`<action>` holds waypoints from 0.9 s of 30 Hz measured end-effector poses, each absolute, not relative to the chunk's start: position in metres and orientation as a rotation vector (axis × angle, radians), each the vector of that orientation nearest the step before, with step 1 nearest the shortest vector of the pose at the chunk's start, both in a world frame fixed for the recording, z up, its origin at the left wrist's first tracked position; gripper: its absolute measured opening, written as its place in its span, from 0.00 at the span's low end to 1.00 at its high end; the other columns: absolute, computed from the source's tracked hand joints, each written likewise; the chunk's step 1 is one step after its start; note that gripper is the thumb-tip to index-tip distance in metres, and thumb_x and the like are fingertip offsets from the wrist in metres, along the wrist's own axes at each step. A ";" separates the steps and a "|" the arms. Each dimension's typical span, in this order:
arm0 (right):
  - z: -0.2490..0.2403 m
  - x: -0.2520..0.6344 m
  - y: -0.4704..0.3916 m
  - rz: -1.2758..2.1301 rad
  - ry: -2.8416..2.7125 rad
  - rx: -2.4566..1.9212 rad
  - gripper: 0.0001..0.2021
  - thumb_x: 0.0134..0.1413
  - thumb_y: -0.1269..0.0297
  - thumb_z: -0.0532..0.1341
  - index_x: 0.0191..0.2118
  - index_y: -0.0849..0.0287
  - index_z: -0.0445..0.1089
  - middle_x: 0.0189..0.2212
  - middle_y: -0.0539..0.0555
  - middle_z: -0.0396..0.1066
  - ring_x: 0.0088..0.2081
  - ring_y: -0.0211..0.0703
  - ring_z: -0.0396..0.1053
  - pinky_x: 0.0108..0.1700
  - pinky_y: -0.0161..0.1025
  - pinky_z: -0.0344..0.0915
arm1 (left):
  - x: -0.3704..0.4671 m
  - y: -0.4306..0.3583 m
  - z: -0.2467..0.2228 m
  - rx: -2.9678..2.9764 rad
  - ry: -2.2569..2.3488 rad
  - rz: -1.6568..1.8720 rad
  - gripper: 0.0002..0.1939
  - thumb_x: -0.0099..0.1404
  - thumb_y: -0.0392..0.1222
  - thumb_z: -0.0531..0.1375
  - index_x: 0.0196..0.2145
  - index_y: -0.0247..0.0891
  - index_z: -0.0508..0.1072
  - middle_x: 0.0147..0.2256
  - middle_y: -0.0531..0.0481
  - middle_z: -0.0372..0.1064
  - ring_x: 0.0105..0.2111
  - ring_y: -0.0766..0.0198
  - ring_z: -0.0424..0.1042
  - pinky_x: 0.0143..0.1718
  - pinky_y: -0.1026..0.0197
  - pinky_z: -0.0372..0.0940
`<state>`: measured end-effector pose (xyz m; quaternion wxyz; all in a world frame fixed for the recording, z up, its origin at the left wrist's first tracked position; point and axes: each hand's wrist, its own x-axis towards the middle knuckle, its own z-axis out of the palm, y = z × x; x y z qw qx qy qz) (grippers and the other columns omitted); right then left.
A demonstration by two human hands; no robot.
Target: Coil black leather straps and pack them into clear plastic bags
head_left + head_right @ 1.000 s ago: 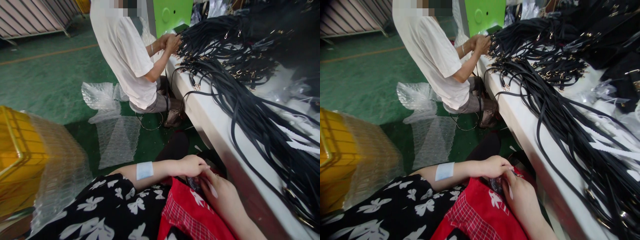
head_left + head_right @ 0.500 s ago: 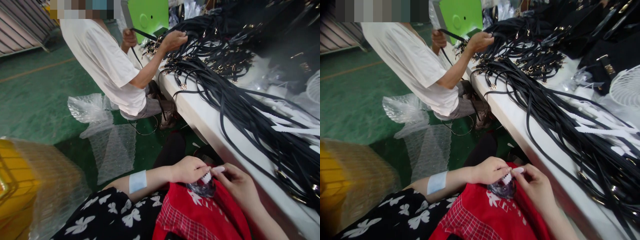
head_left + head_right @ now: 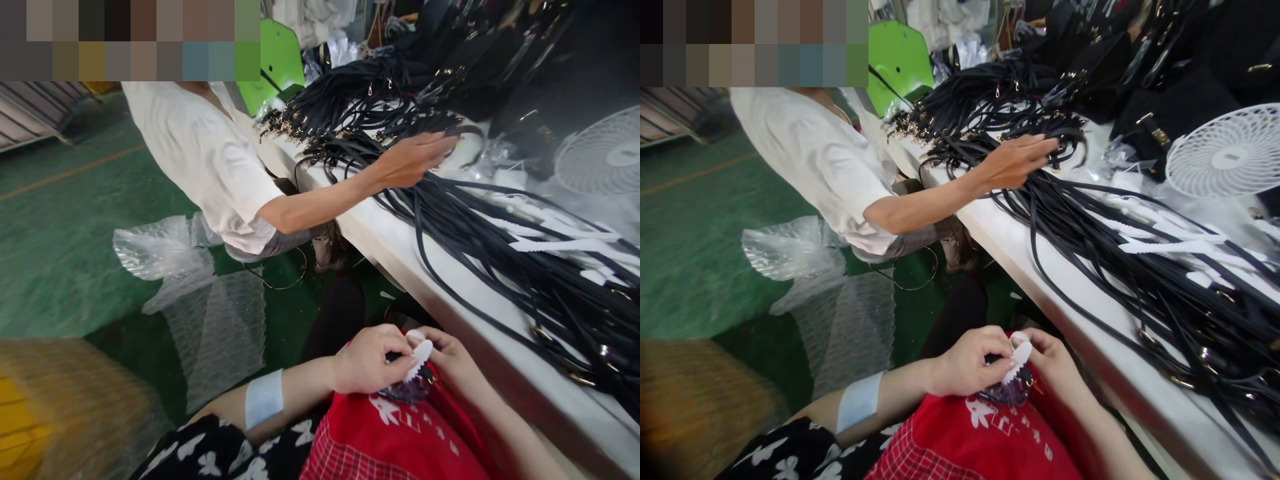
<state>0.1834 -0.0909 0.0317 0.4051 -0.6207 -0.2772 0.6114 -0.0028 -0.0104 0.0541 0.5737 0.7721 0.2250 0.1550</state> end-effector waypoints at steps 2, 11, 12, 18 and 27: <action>0.039 0.181 -0.092 1.359 -0.745 -1.619 0.19 0.41 0.48 0.73 0.29 0.61 0.78 0.27 0.54 0.77 0.29 0.43 0.72 0.34 0.37 0.69 | -0.001 -0.008 0.051 1.806 0.636 0.345 0.12 0.67 0.44 0.58 0.37 0.37 0.80 0.40 0.46 0.72 0.39 0.64 0.72 0.42 0.66 0.65; 0.036 0.181 -0.102 0.840 -1.244 -1.859 0.19 0.61 0.48 0.59 0.39 0.58 0.80 0.35 0.59 0.81 0.35 0.50 0.79 0.37 0.41 0.76 | 0.019 -0.004 0.040 1.625 0.854 0.158 0.26 0.68 0.57 0.54 0.27 0.33 0.79 0.19 0.53 0.66 0.22 0.69 0.62 0.23 0.65 0.52; 0.036 0.182 -0.103 0.718 -1.384 -1.878 0.18 0.63 0.51 0.58 0.41 0.58 0.80 0.37 0.58 0.81 0.37 0.50 0.79 0.39 0.40 0.76 | 0.021 -0.003 0.040 1.638 0.857 0.133 0.25 0.67 0.56 0.55 0.26 0.32 0.79 0.18 0.53 0.65 0.22 0.69 0.62 0.23 0.65 0.51; 0.046 0.185 -0.104 -0.033 -2.101 -1.829 0.13 0.65 0.67 0.55 0.47 0.61 0.77 0.32 0.56 0.80 0.31 0.43 0.77 0.34 0.36 0.71 | 0.036 0.001 0.043 1.755 0.882 0.122 0.17 0.63 0.44 0.56 0.24 0.33 0.80 0.19 0.50 0.69 0.23 0.67 0.65 0.25 0.64 0.53; 0.048 0.190 -0.097 0.558 -1.603 -1.923 0.16 0.66 0.56 0.54 0.46 0.58 0.75 0.33 0.54 0.78 0.32 0.44 0.76 0.34 0.37 0.72 | 0.038 0.008 0.047 1.739 0.968 0.089 0.22 0.62 0.51 0.58 0.16 0.35 0.71 0.13 0.55 0.55 0.19 0.69 0.55 0.23 0.61 0.47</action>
